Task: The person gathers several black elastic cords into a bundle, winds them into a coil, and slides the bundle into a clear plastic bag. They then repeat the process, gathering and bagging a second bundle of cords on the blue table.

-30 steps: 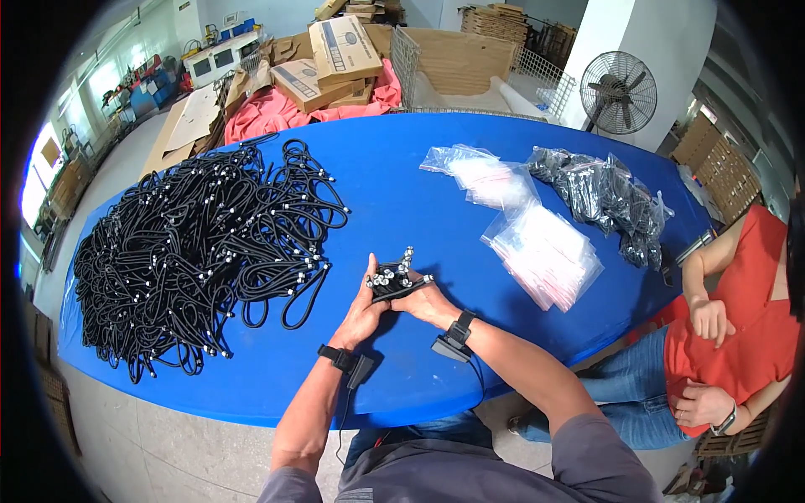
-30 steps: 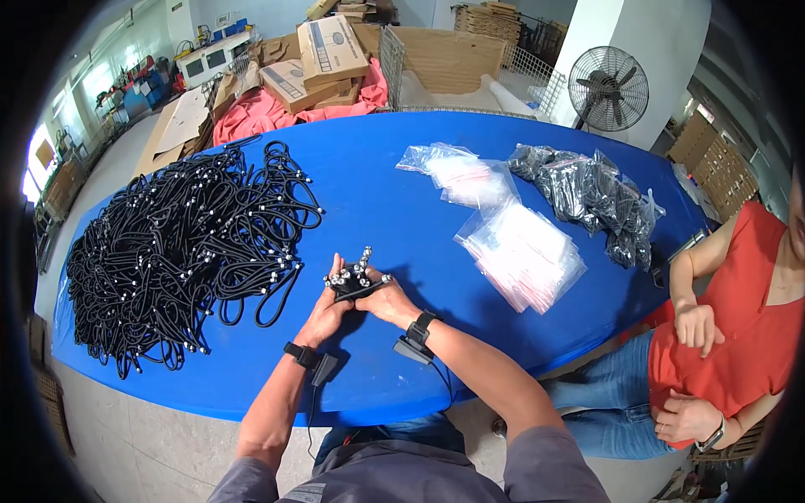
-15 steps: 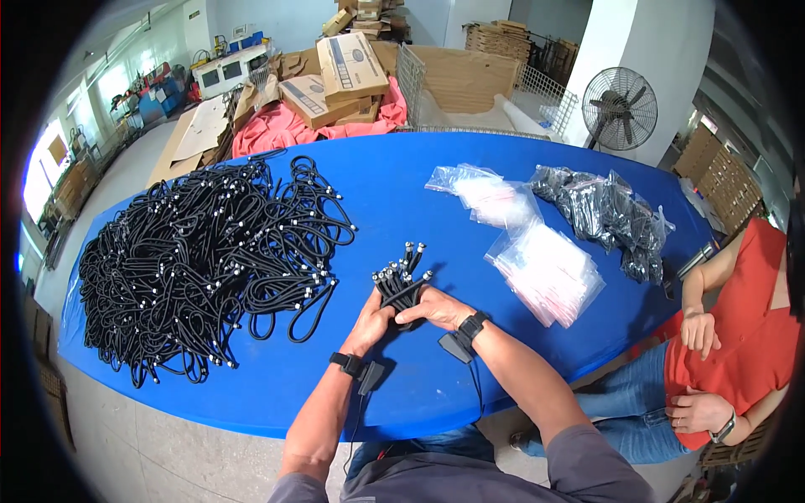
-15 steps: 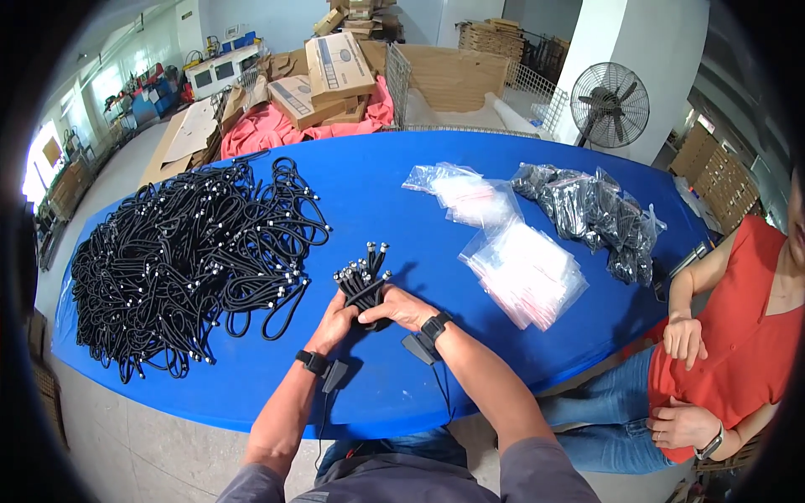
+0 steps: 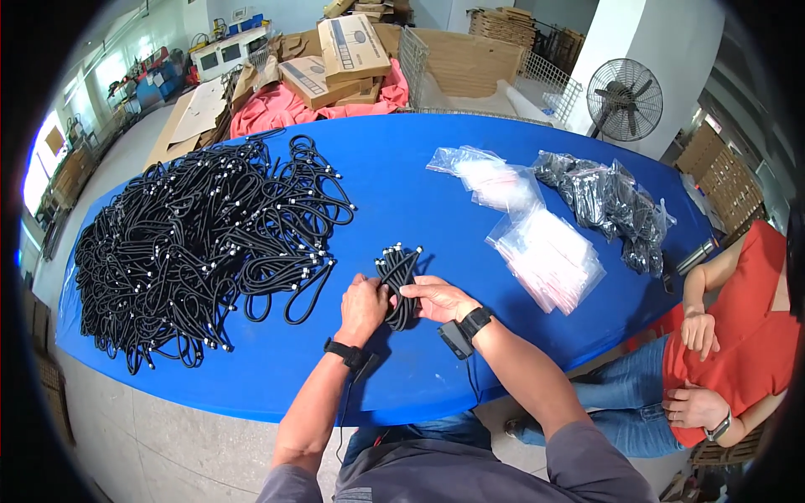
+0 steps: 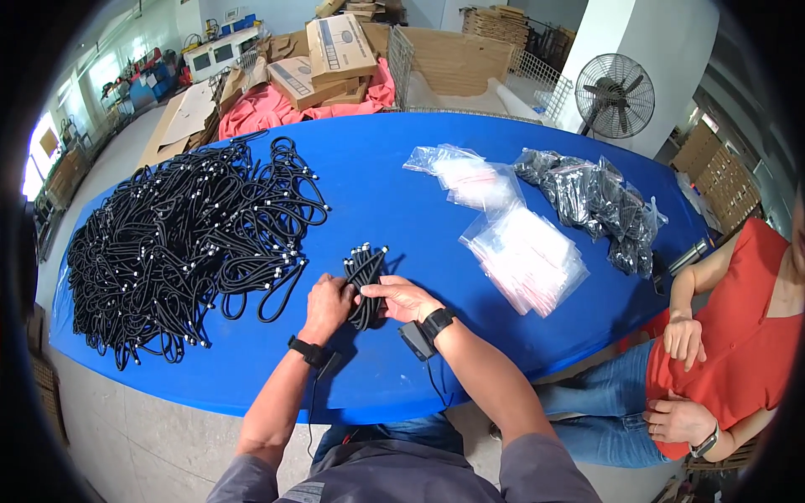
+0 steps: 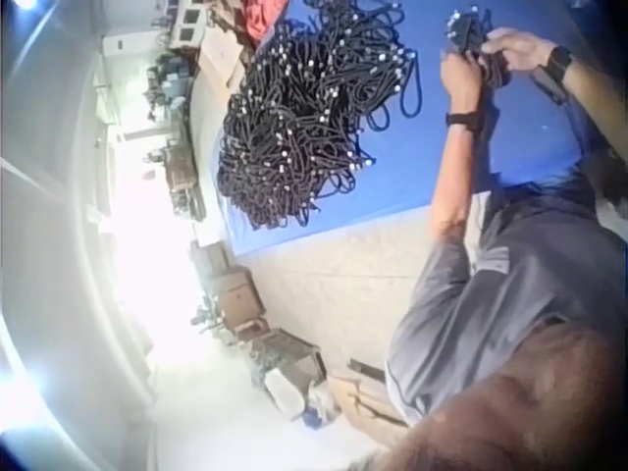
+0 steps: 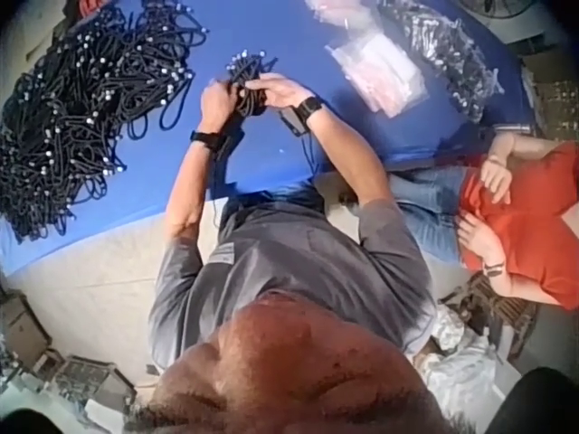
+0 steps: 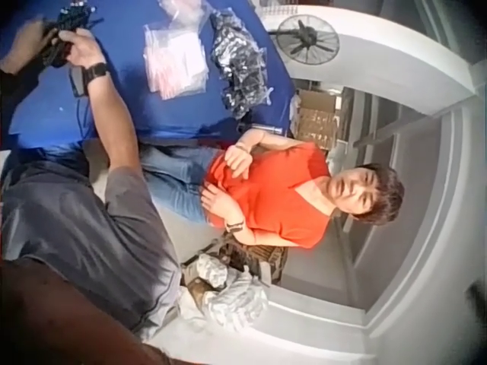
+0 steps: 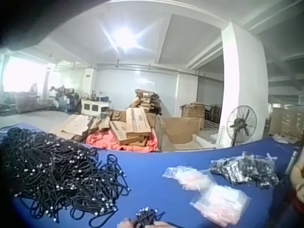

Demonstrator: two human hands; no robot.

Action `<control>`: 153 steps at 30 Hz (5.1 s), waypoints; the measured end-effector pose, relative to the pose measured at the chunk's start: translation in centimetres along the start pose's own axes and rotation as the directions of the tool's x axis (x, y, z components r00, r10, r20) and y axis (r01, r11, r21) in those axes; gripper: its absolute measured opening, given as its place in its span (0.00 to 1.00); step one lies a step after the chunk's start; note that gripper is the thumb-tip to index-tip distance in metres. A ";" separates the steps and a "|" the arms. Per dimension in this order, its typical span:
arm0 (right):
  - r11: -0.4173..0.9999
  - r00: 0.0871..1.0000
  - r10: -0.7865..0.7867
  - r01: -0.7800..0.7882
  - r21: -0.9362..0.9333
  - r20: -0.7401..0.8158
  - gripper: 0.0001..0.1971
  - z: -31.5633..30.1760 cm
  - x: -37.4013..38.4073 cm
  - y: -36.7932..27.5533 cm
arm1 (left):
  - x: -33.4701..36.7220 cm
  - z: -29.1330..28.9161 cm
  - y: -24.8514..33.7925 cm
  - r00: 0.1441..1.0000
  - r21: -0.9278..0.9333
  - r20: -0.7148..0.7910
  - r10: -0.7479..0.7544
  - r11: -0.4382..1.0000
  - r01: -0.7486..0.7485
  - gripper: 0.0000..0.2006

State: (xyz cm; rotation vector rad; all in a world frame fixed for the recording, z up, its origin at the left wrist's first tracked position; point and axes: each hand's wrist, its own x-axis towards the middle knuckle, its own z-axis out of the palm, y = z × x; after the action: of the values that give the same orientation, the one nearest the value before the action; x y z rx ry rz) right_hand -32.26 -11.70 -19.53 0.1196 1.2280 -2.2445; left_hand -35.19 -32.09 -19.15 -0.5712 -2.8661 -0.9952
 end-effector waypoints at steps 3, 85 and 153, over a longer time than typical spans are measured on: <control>0.998 0.997 -0.024 0.019 -0.067 -0.075 0.19 0.6 -0.4 0.2 | 0.0 0.2 0.2 0.998 -0.111 -0.057 -0.031 0.994 0.025 0.13; 0.967 0.960 -0.144 0.189 0.172 -0.242 0.09 1.1 -1.6 2.1 | 0.1 2.0 -1.3 0.929 -0.863 0.319 -0.186 -0.463 0.204 0.10; 0.952 0.945 -0.223 0.264 0.156 -0.238 0.14 1.4 -1.3 3.1 | -1.6 4.2 3.6 0.866 -0.960 0.129 -0.483 0.158 0.231 0.25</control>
State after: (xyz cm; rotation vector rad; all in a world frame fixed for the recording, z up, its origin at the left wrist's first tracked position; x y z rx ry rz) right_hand -29.31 -13.54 -20.67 0.3087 1.1951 -2.6202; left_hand -32.13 -27.47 -20.59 0.3204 -1.7961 -2.7298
